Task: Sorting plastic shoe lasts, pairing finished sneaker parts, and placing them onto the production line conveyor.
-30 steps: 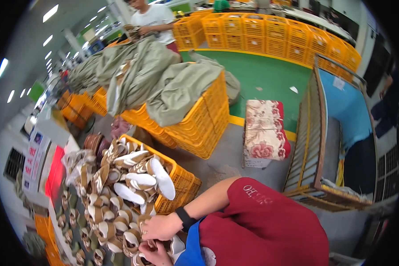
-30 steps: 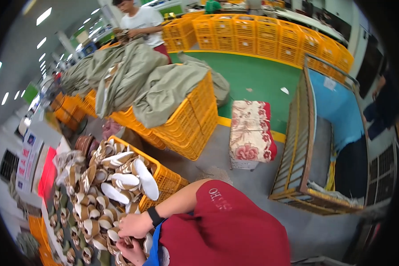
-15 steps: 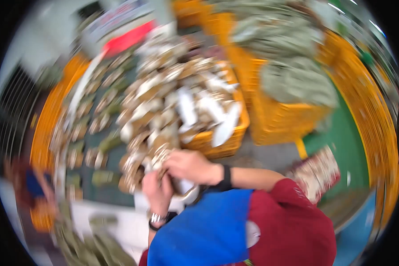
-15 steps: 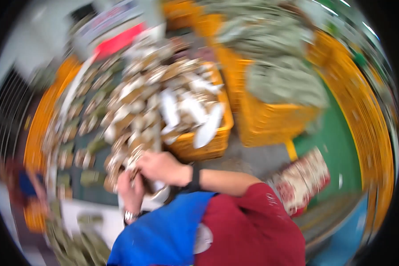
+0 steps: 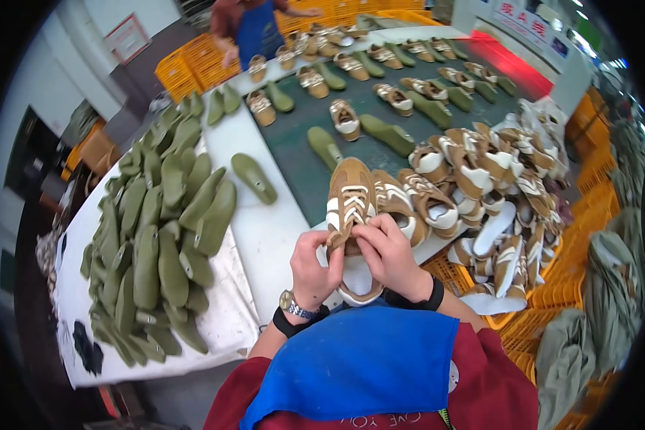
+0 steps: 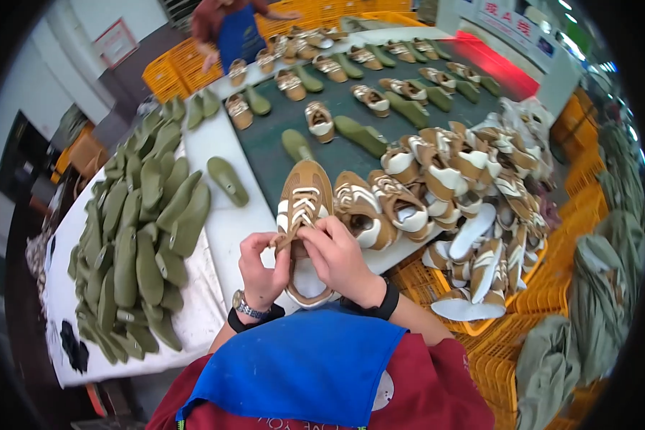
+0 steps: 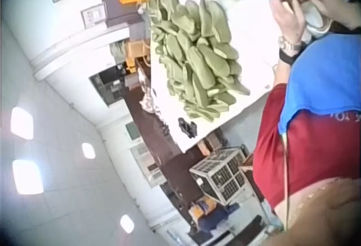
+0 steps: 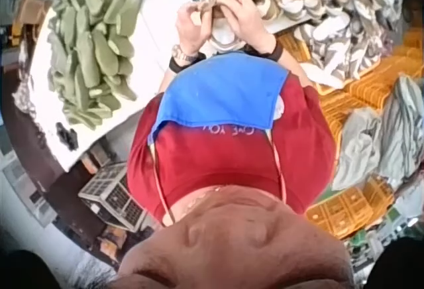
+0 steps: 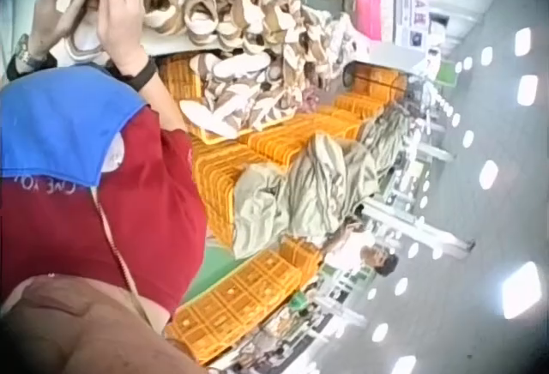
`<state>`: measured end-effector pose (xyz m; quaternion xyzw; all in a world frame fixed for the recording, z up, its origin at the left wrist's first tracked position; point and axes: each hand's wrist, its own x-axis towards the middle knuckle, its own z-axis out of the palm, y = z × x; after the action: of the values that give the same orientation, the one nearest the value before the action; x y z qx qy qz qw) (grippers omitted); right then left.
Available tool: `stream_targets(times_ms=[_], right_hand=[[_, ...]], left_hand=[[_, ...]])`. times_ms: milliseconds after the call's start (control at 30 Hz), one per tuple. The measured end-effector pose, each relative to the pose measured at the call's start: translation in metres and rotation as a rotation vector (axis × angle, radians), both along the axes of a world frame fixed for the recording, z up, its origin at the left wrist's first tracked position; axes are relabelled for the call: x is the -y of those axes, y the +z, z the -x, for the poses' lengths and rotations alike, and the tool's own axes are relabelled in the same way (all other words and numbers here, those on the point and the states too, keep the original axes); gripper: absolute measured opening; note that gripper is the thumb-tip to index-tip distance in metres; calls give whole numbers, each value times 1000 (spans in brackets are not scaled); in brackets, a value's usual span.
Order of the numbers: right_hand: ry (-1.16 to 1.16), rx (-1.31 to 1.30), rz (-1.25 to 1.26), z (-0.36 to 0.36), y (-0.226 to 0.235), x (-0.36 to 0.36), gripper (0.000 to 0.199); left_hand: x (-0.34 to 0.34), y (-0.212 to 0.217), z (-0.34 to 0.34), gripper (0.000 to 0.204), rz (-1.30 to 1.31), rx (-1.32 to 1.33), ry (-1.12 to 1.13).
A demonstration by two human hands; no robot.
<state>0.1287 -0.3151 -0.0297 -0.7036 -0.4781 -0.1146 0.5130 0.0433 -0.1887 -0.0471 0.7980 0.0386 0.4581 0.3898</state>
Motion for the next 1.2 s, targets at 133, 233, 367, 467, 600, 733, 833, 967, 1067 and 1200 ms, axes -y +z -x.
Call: stream_targets(times_ms=[133, 233, 367, 467, 600, 733, 833, 967, 1067, 1200], right_hand=[[256, -137, 16, -14, -2, -20, 13], [519, -204, 49, -24, -6, -21, 10], [684, -269, 126, -41, -10, -22, 12], [497, -402, 87, -52, -12, -34, 22], [401, -292, -24, -48, -14, -50, 22], [496, -230, -36, -44, -10, -53, 23], [586, -366, 32, -45, -5, -50, 25], [550, -154, 101, -40, -3, -42, 23], [471, -473, 218, -35, -7, -44, 26], [469, -309, 192, -28, -10, -54, 24]], left_hand=[[-16, -7, 10, 31, -84, -50, 143], [-29, -8, 10, 25, 323, -50, 294], [-26, -2, 9, 28, 203, -90, 281], [-20, 10, 9, 34, -120, -395, 294], [-13, 20, -5, 30, -401, -411, 340], [-13, 18, -5, 20, -203, -316, 234], [-19, 16, 7, 15, -140, -348, 153], [-24, 20, 30, 14, 78, -348, -104], [-30, 18, 44, 16, 90, -349, -262], [-52, -6, 36, 12, 190, -338, -91]])
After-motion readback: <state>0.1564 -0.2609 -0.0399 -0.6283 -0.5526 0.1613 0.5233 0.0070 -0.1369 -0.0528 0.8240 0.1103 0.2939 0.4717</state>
